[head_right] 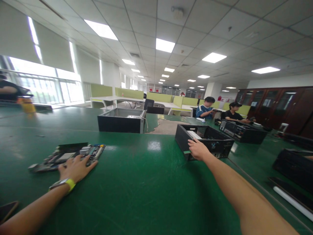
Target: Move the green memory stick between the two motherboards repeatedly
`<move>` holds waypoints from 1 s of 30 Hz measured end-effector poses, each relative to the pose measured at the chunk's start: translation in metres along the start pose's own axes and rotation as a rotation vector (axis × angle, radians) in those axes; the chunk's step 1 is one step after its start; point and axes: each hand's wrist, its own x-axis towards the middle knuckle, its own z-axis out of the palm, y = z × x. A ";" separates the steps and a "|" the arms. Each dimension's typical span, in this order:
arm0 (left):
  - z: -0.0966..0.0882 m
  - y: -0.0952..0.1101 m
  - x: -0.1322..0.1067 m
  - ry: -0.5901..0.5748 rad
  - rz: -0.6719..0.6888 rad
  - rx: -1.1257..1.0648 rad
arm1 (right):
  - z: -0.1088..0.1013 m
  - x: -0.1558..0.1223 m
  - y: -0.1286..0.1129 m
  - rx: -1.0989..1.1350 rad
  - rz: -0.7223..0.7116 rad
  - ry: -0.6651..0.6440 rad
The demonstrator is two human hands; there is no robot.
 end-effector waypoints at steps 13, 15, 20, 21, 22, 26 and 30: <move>-0.003 0.001 0.007 -0.061 -0.049 -0.010 | -0.021 0.021 -0.042 0.192 0.175 0.158; -0.005 0.001 0.008 -0.065 -0.025 0.003 | -0.023 0.035 -0.058 0.401 0.220 0.219; -0.015 0.008 -0.005 -0.011 0.081 0.023 | -0.024 0.070 -0.118 1.228 0.494 0.297; -0.017 0.012 -0.010 -0.011 0.090 0.020 | -0.025 0.073 -0.132 1.389 0.549 0.306; -0.019 0.017 -0.016 -0.011 0.104 0.015 | -0.027 0.074 -0.146 1.525 0.592 0.327; -0.022 0.053 -0.050 0.012 0.216 -0.035 | -0.033 0.067 -0.194 1.896 0.759 0.417; -0.029 0.102 -0.097 -0.029 0.382 -0.186 | -0.035 0.055 -0.220 2.132 0.881 0.450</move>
